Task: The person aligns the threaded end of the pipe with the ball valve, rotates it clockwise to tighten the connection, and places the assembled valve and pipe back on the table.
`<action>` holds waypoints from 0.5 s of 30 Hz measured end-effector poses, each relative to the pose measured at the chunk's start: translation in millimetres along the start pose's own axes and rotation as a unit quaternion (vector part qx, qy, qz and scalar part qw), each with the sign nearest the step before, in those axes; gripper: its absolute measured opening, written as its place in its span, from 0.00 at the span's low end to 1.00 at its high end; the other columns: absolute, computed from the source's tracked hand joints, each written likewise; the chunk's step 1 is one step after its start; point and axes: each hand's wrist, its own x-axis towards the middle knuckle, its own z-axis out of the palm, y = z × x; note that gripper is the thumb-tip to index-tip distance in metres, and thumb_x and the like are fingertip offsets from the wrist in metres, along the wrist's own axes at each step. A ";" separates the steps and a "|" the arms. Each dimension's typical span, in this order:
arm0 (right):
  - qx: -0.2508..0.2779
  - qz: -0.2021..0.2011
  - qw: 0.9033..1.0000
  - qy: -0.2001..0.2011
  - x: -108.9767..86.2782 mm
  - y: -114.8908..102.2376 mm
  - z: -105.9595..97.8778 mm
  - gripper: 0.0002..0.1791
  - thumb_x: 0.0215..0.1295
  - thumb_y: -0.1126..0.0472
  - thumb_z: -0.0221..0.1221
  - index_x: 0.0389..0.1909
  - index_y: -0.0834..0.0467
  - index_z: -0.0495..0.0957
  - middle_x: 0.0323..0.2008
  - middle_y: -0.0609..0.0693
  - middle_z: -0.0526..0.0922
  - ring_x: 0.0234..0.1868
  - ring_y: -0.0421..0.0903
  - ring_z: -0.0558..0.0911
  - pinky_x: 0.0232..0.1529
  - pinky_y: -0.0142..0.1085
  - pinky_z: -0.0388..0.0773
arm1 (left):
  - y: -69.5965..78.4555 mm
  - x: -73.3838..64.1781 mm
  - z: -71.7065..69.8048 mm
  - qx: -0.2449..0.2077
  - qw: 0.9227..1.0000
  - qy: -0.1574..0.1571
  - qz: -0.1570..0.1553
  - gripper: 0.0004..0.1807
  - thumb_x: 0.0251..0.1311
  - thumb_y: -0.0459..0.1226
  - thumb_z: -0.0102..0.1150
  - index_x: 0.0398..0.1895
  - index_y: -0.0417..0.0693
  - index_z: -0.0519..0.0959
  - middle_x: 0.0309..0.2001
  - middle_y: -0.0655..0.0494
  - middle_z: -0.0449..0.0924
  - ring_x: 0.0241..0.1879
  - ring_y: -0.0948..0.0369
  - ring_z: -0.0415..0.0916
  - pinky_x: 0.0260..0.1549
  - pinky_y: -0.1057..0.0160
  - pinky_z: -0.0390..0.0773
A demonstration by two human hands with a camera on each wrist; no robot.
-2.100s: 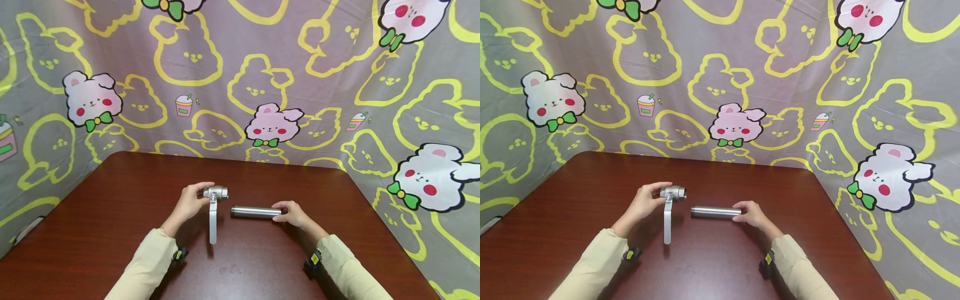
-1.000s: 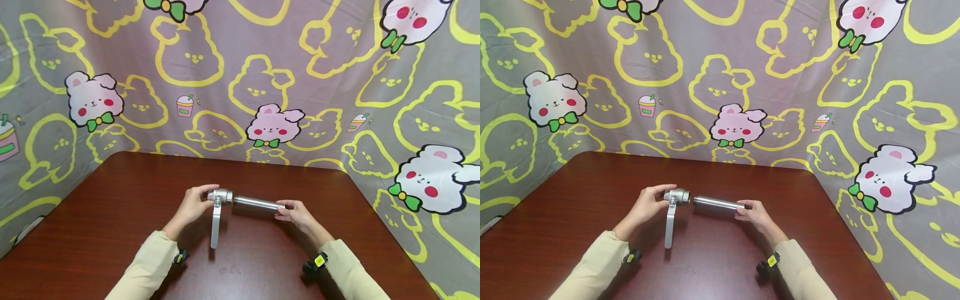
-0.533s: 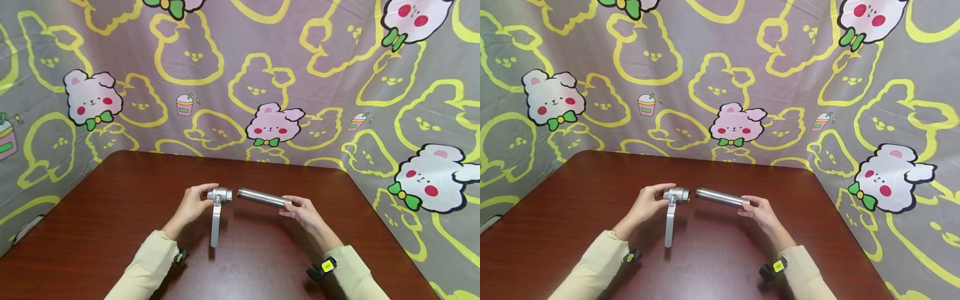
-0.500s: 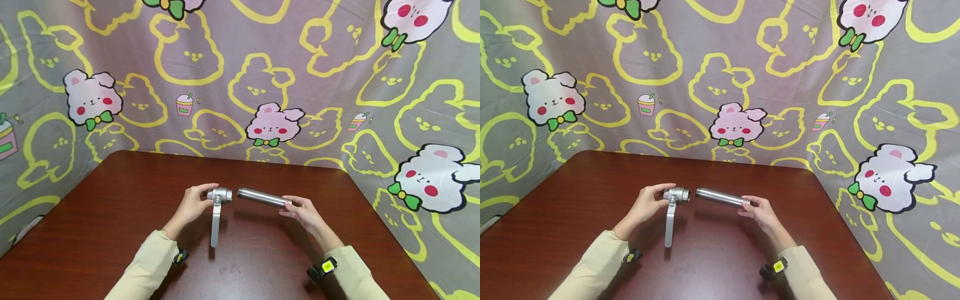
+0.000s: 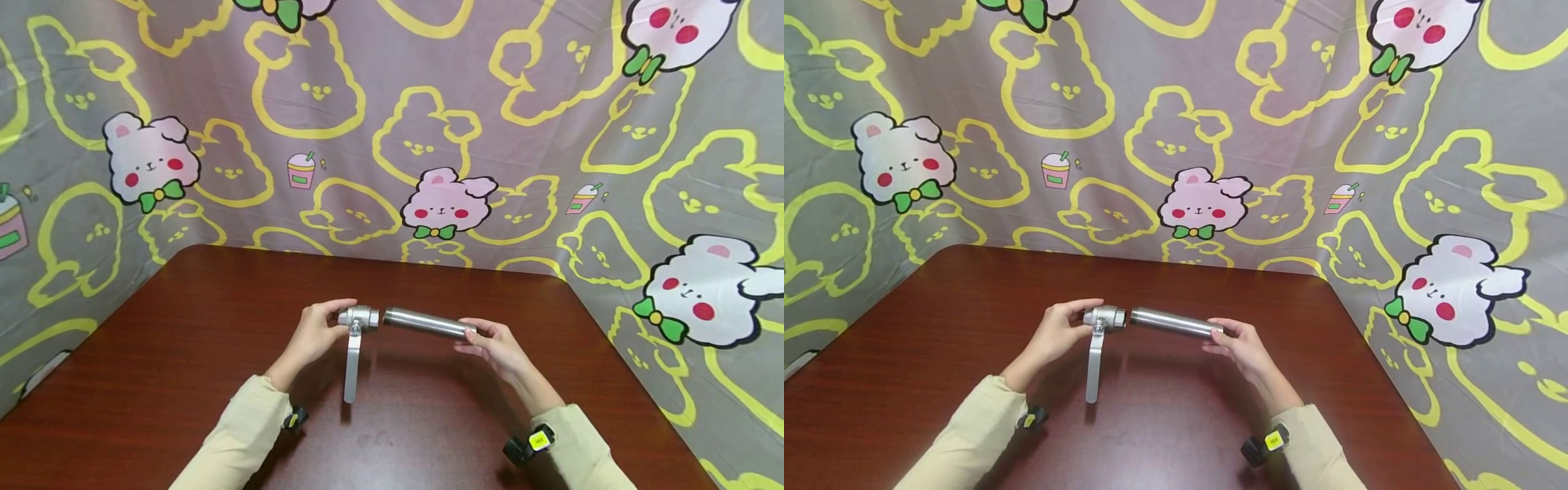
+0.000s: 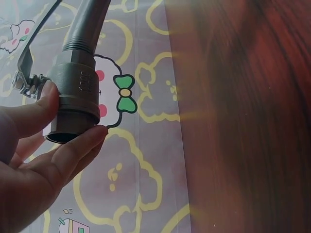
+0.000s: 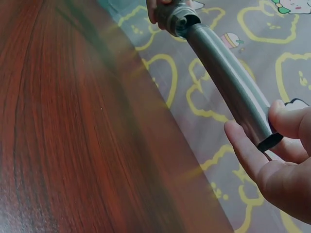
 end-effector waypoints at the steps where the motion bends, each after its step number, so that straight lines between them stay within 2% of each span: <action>1: 0.001 0.000 1.000 -0.003 0.0 -0.3 0.5 0.11 0.59 0.74 0.51 0.42 0.64 0.74 0.34 0.53 0.78 0.31 0.49 0.81 0.39 0.41 0.77 | 0.1 0.0 0.1 -0.001 1.000 -0.001 0.001 0.25 0.36 0.18 0.59 0.45 0.34 0.77 0.39 0.41 0.78 0.34 0.55 0.76 0.30 0.59 0.76; 6: -0.004 0.004 1.000 -0.003 -0.5 -2.3 4.2 0.11 0.60 0.75 0.50 0.43 0.65 0.74 0.34 0.52 0.78 0.31 0.49 0.81 0.39 0.41 0.77 | 1.4 0.1 1.0 -0.007 1.000 -0.005 0.005 0.25 0.36 0.17 0.59 0.45 0.34 0.77 0.40 0.40 0.78 0.34 0.54 0.76 0.31 0.56 0.76; 11: -0.009 0.000 1.000 -0.004 -1.6 -2.7 5.8 0.15 0.60 0.76 0.49 0.48 0.78 0.66 0.33 0.53 0.78 0.31 0.49 0.81 0.38 0.42 0.77 | 1.9 0.8 2.0 0.003 1.000 0.002 0.014 0.25 0.35 0.17 0.58 0.44 0.34 0.77 0.39 0.41 0.78 0.32 0.55 0.75 0.30 0.55 0.76; 15: -0.014 0.002 1.000 -0.004 -2.2 -2.2 7.1 0.18 0.60 0.75 0.49 0.49 0.82 0.62 0.33 0.53 0.78 0.31 0.49 0.81 0.38 0.42 0.77 | 1.4 0.1 2.5 -0.001 1.000 0.005 0.011 0.24 0.36 0.17 0.58 0.44 0.33 0.78 0.38 0.40 0.78 0.31 0.54 0.75 0.31 0.53 0.76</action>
